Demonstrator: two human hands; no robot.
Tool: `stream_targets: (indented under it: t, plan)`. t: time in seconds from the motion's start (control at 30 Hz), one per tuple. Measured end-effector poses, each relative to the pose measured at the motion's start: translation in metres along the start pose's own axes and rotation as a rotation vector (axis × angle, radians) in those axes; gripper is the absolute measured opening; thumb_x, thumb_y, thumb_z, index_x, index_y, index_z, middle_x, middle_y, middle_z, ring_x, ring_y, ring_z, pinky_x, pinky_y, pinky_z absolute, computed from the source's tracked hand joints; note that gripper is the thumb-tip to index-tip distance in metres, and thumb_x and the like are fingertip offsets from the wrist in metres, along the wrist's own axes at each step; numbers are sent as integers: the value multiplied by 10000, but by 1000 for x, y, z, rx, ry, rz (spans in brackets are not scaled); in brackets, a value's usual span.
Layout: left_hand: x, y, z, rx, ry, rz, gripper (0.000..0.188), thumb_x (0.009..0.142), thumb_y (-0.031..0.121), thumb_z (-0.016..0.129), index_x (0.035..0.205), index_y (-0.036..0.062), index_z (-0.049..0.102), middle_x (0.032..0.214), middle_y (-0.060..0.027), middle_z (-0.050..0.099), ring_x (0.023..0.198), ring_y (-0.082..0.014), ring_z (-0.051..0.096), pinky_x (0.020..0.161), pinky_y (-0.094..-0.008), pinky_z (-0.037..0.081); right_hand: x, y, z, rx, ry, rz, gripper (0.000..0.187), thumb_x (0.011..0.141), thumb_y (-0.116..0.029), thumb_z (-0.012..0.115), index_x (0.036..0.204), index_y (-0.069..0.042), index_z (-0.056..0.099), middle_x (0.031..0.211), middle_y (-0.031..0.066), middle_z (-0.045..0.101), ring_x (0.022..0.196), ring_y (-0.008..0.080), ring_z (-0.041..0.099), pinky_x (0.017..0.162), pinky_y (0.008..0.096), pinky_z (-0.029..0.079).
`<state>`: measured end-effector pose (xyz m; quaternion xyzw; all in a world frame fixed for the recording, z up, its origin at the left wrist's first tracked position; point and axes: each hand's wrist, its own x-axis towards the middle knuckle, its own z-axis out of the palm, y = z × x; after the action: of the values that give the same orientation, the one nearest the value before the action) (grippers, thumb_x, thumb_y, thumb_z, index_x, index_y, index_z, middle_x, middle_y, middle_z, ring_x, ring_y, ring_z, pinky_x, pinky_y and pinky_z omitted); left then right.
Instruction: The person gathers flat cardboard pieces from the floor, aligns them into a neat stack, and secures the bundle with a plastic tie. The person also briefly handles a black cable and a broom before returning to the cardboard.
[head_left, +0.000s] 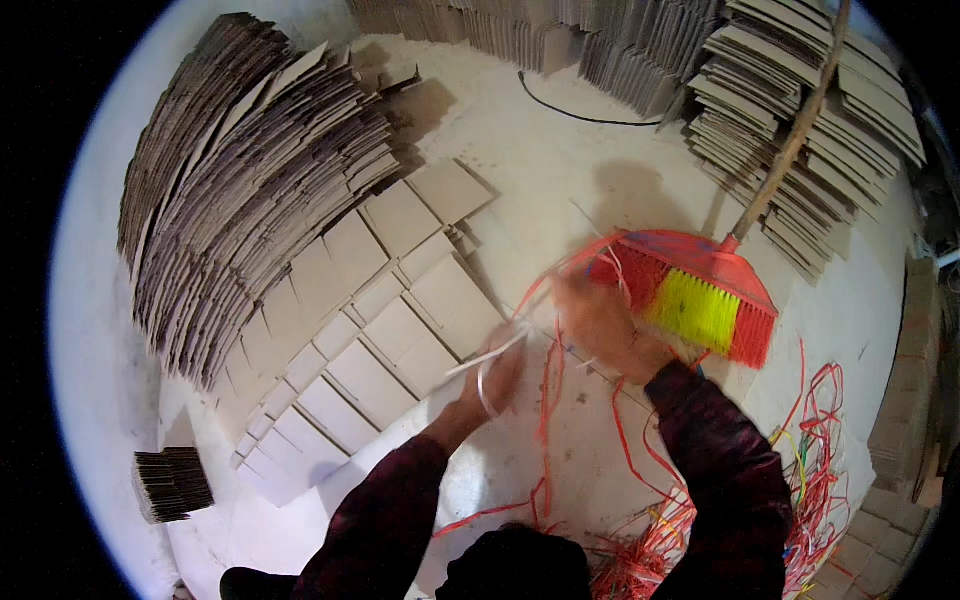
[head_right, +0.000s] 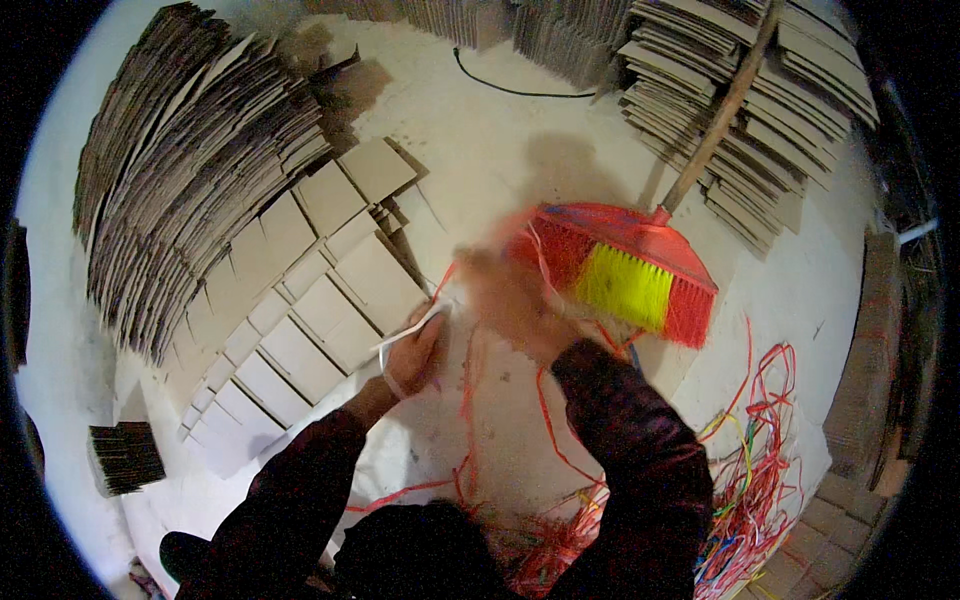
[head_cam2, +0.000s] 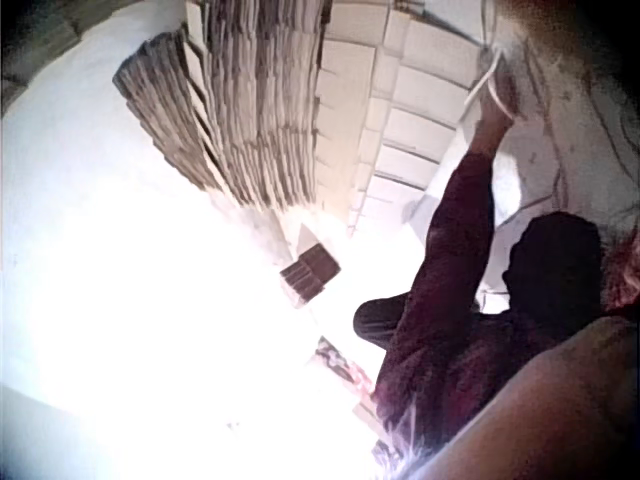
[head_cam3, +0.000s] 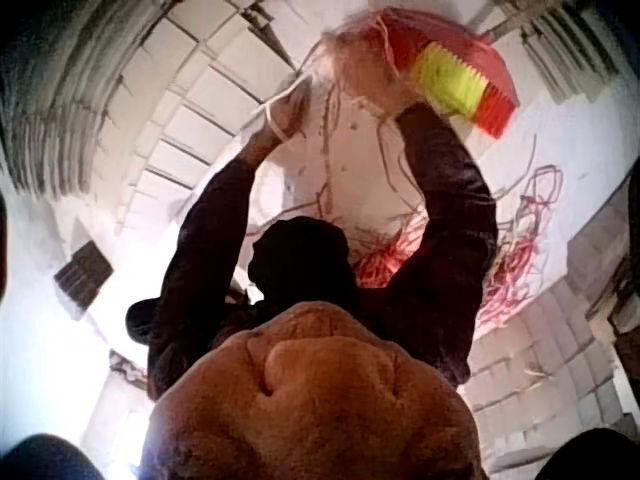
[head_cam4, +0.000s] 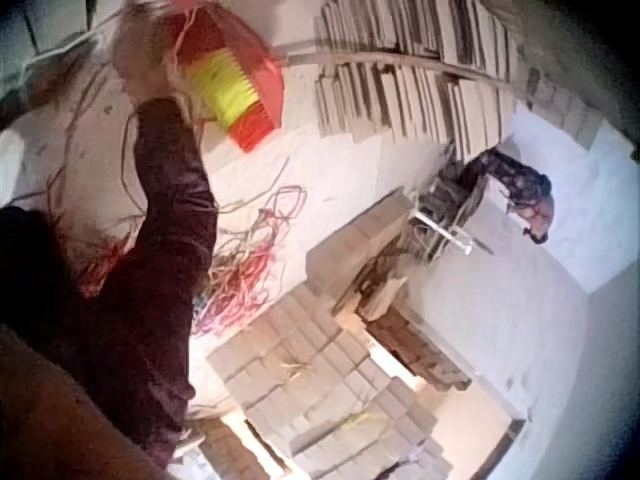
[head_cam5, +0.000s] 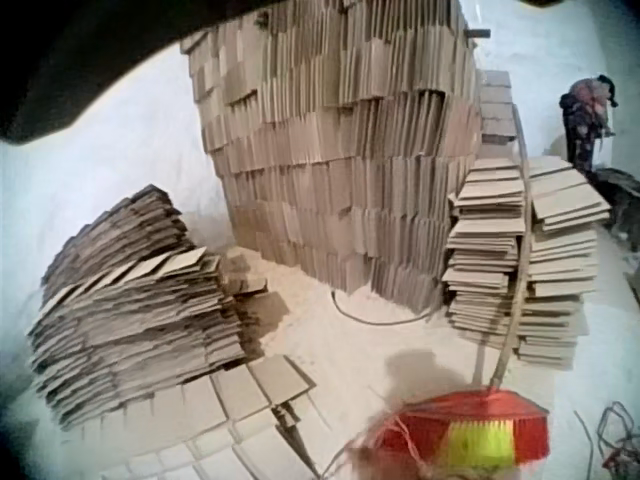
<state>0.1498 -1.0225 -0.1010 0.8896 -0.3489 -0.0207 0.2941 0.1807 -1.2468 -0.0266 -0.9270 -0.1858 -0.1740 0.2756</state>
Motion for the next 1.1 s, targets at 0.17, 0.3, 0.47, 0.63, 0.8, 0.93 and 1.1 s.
stream_targets:
  t: [0.17, 0.3, 0.47, 0.63, 0.8, 0.93, 1.1]
  plan:
    - [42, 3, 28, 292, -61, -134, 487, 838, 220, 529, 1278, 36, 431, 1362, -194, 361, 1293, -400, 293, 1062, -515, 230, 102, 97, -18, -265, -281, 400, 179, 812, -65, 481, 986, -24, 497, 890, 220, 623, 830, 420, 612, 712, 494, 500]
    - [49, -2, 31, 310, -152, -167, 484, 860, 267, 519, 1284, 53, 428, 1399, -183, 318, 1315, -399, 256, 1054, -546, 216, 160, 177, 11, -330, -255, 591, 426, 863, -120, 497, 1270, -7, 437, 977, 239, 623, 927, 382, 618, 803, 459, 502]
    - [46, -9, 27, 309, -208, -180, 492, 862, 273, 518, 1294, 55, 430, 1411, -180, 308, 1327, -402, 242, 1045, -552, 231, 189, 253, 43, -222, -269, 657, 608, 878, -165, 478, 1424, -15, 258, 1089, 266, 586, 1054, 368, 567, 866, 440, 473]
    - [51, -10, 28, 276, -229, -182, 499, 854, 279, 527, 1294, 62, 438, 1418, -173, 308, 1326, -396, 253, 1049, -551, 229, 191, 305, 74, -124, -217, 769, 624, 855, -213, 536, 1415, -62, 305, 1208, 241, 539, 1116, 351, 531, 912, 412, 437]
    - [52, -13, 27, 276, -238, -218, 507, 846, 291, 533, 1289, 59, 448, 1415, -171, 324, 1312, -398, 280, 1044, -558, 230, 197, 292, 68, -84, -285, 794, 633, 845, -216, 552, 1398, -29, 309, 1219, 252, 526, 1103, 365, 532, 923, 433, 419]
    - [51, -15, 24, 281, -265, -234, 502, 851, 297, 529, 1284, 55, 450, 1410, -181, 325, 1306, -403, 289, 1037, -566, 239, 198, 294, 86, -208, -157, 589, 637, 849, -227, 552, 1389, -9, 294, 1118, 250, 581, 1027, 377, 573, 883, 446, 444]
    - [68, -16, 31, 297, -228, -135, 492, 853, 301, 529, 1277, 62, 460, 1407, -181, 330, 1308, -400, 289, 1034, -564, 253, 203, 376, 75, -373, -212, 569, 538, 866, -221, 526, 1327, 4, 363, 1006, 247, 618, 951, 386, 602, 831, 454, 466]
